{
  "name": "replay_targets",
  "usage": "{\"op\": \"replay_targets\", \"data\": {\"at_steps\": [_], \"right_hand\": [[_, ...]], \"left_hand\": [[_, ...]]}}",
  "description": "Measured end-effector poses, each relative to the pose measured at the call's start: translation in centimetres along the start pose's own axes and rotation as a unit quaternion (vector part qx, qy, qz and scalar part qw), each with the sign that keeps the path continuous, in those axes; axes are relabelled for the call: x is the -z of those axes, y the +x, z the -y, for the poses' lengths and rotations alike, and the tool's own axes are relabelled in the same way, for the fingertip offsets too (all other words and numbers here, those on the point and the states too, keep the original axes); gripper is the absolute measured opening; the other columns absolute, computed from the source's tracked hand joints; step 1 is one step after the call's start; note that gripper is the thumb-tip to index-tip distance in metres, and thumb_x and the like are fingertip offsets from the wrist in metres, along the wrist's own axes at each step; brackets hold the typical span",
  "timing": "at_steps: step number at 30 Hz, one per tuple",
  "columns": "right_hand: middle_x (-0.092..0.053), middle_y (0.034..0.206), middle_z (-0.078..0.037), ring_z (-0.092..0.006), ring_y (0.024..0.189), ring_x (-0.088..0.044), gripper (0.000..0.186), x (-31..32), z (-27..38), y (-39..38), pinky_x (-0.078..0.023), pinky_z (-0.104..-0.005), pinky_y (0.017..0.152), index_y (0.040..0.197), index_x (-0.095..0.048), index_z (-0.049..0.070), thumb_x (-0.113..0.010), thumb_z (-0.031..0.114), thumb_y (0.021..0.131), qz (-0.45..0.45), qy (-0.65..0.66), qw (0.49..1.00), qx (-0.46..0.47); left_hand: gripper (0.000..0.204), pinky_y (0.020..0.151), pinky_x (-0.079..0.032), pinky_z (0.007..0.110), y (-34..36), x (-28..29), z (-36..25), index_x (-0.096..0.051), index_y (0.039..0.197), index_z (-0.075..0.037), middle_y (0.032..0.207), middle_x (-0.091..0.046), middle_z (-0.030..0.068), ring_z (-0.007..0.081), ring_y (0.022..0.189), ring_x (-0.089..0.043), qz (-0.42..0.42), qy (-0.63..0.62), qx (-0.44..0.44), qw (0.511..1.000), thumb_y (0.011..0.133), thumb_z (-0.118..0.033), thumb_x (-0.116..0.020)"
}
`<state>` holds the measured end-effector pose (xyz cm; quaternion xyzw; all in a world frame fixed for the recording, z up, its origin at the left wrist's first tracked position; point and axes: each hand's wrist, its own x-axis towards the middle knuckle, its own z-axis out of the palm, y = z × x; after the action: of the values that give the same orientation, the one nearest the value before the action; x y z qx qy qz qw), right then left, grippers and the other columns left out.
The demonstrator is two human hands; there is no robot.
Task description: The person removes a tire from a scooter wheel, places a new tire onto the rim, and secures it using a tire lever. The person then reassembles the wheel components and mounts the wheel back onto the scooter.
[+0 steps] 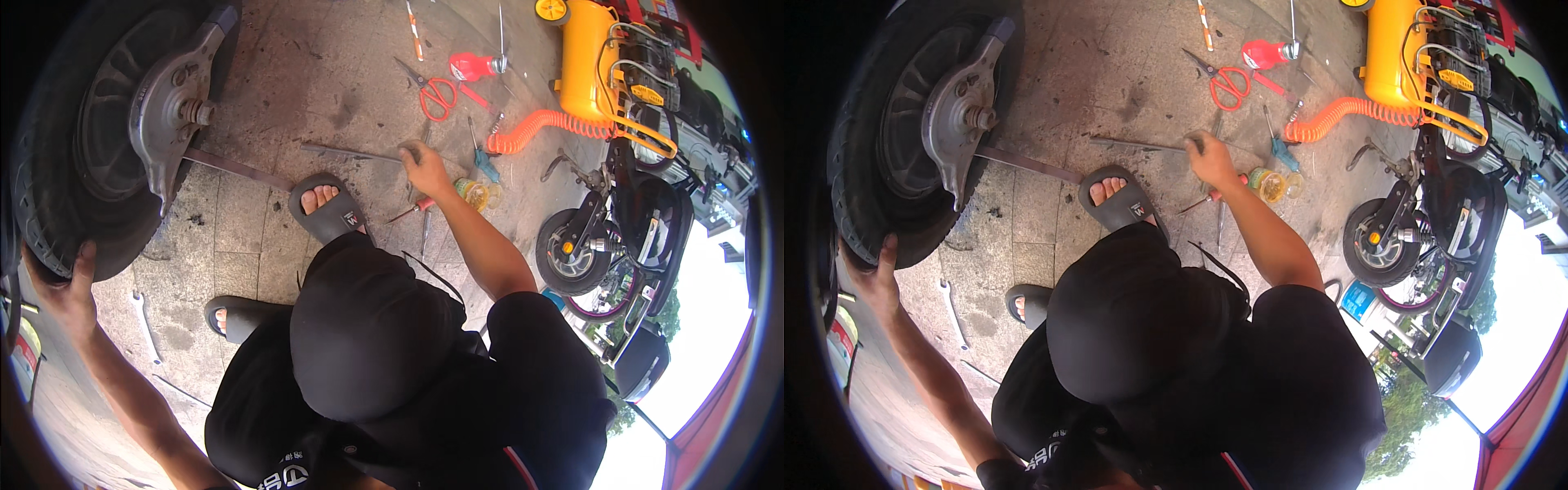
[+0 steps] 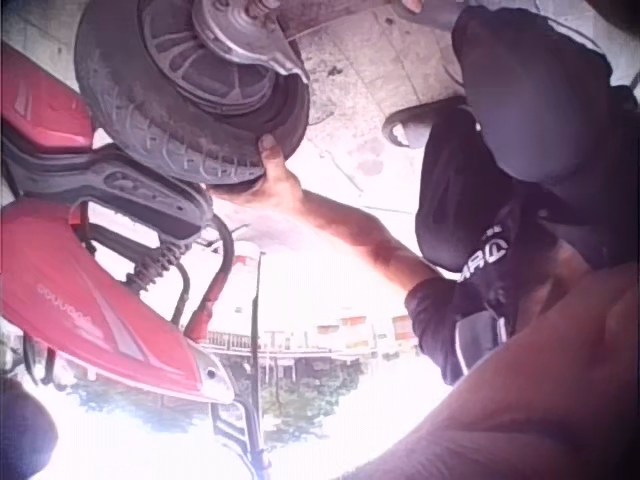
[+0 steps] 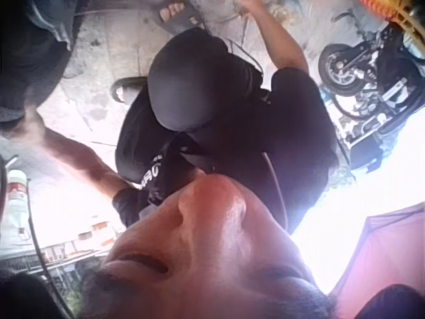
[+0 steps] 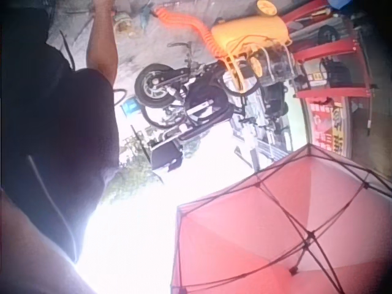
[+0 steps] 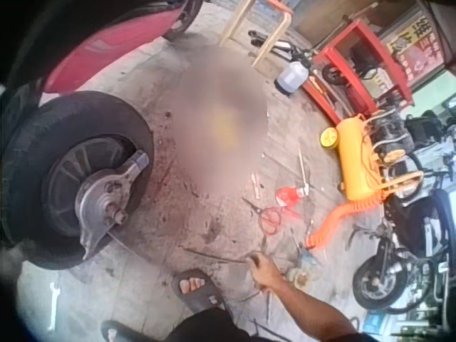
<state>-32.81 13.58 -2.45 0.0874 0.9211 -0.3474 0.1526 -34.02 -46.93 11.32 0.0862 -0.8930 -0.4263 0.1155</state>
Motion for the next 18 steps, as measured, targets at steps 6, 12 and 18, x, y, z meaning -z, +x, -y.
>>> {"op": "replay_targets", "data": {"at_steps": [6, 12, 18], "right_hand": [[-0.069, 0.083, -0.011, -0.0177, 0.074, -0.066, 0.022, 6.4, -13.7, -13.3, -0.052, -0.0304, 0.068, 0.098, -0.067, 0.001, -0.058, 0.019, 0.09, -0.04, 0.064, 0.938, -0.338], [-0.07, 0.084, -0.012, -0.0202, 0.079, -0.068, 0.028, 0.5, -13.5, -23.0, -0.053, -0.0319, 0.071, 0.097, -0.069, 0.003, -0.065, 0.028, 0.084, 0.121, 0.048, 0.842, -0.524], [-0.069, 0.084, -0.01, -0.0232, 0.08, -0.067, 0.025, -2.1, -11.3, -28.1, -0.054, -0.038, 0.071, 0.093, -0.069, 0.005, -0.066, 0.029, 0.085, 0.325, 0.032, 0.791, -0.518]], "left_hand": [[0.079, 0.11, -0.032, 0.04, -0.4, 2.0, -0.1, -0.036, 0.142, 0.008, 0.141, -0.046, 0.0201, 0.0294, 0.126, -0.047, 0.033, -0.048, 0.051, 0.997, 0.078, -0.013, -0.077], [0.076, 0.112, -0.03, 0.041, 0.6, 4.2, -0.4, -0.037, 0.142, 0.007, 0.143, -0.045, 0.0199, 0.0299, 0.128, -0.046, 0.098, -0.064, 0.062, 0.991, 0.08, -0.013, -0.077], [0.078, 0.11, -0.035, 0.041, 1.8, 6.3, -0.2, -0.04, 0.14, 0.007, 0.142, -0.048, 0.0186, 0.0313, 0.125, -0.05, 0.094, -0.075, 0.129, 0.984, 0.076, -0.013, -0.08]]}}
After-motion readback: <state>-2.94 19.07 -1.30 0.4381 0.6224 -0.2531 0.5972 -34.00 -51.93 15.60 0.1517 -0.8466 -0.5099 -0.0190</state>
